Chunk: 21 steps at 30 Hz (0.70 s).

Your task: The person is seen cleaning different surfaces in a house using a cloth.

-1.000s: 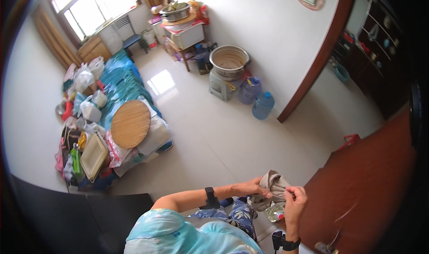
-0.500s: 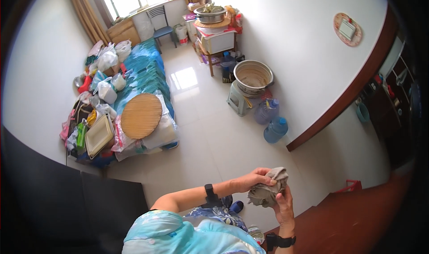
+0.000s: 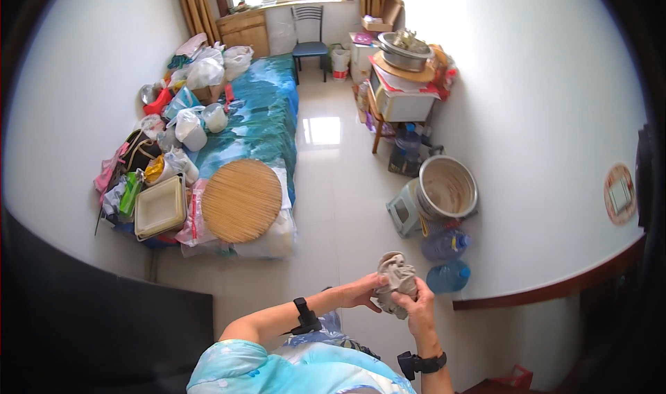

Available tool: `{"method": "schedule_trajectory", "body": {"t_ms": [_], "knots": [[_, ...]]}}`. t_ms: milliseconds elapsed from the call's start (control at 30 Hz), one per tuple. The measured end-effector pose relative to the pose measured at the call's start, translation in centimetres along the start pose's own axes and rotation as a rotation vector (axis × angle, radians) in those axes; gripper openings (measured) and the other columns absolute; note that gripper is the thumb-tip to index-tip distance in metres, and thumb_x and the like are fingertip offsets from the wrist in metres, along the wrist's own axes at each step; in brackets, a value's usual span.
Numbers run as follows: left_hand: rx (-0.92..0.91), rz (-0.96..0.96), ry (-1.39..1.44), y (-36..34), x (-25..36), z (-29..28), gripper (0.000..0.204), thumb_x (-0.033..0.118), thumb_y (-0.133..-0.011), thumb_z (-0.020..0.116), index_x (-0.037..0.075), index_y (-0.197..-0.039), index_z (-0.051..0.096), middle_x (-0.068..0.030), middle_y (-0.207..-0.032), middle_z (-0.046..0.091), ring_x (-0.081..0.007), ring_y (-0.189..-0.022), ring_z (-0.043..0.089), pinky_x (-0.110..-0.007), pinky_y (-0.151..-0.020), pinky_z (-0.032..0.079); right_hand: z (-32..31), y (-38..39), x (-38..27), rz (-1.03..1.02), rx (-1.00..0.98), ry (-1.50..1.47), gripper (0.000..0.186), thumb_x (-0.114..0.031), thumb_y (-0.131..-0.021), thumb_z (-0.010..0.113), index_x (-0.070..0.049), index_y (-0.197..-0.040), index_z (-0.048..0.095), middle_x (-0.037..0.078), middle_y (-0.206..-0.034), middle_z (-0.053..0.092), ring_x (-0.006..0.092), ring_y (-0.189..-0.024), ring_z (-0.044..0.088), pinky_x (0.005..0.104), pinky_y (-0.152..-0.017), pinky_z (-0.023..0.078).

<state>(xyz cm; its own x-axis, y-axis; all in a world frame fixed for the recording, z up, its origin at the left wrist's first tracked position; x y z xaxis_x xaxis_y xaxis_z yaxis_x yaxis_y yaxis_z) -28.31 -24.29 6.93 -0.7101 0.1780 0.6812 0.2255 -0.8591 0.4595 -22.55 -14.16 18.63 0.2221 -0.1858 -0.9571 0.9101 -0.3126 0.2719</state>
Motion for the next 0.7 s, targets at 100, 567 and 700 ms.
{"method": "schedule_trajectory", "body": {"t_ms": [100, 567, 700], "knots": [[-0.124, 0.165, 0.278, 1.3, 6.7, -4.3, 0.071, 0.051, -0.083, 0.074, 0.014, -0.137, 0.048, -0.0055, -0.130, 0.058, -0.0190, -0.118, 0.059, -0.040, -0.098, 0.051, 5.3, -6.8, -0.1, -0.016, -0.173, 0.179, 0.048, -0.015, -0.076, 0.081, 0.001, -0.116, 0.059, 0.005, -0.099, 0.068, 0.0113, -0.088, 0.064, 0.0270, -0.077, 0.054], [0.313, 0.374, 0.508, -6.7, 25.7, -27.5, 0.041, 0.017, -0.085, 0.076, 0.007, -0.120, 0.056, -0.0082, -0.115, 0.065, -0.0210, -0.105, 0.065, -0.038, -0.092, 0.054, 11.8, -36.4, -4.1, -0.085, -0.265, 0.287, 0.067, -0.023, -0.072, 0.087, 0.004, -0.127, 0.059, 0.012, -0.108, 0.070, 0.0154, -0.098, 0.066, 0.0296, -0.086, 0.054], [0.433, 0.415, 0.526, -7.6, 32.8, -35.9, 0.035, 0.017, -0.085, 0.072, 0.006, -0.115, 0.060, -0.0090, -0.111, 0.068, -0.0224, -0.103, 0.066, -0.039, -0.092, 0.054, 12.1, -47.5, -8.8, -0.284, -0.174, 0.534, 0.045, -0.025, -0.075, 0.085, 0.004, -0.106, 0.069, 0.013, -0.093, 0.071, 0.0173, -0.075, 0.070, 0.0298, -0.067, 0.055]]}}
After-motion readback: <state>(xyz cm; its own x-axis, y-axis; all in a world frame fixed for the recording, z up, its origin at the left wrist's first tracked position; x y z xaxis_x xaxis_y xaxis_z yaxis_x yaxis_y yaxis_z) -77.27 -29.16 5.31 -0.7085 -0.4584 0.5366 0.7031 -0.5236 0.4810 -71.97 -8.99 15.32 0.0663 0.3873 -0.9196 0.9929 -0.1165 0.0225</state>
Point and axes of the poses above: each hand's wrist, its own y-axis away from the middle knuckle, its own z-axis out of the palm, x = y × z, the point moved 8 cm from there along -y, towards the middle knuckle
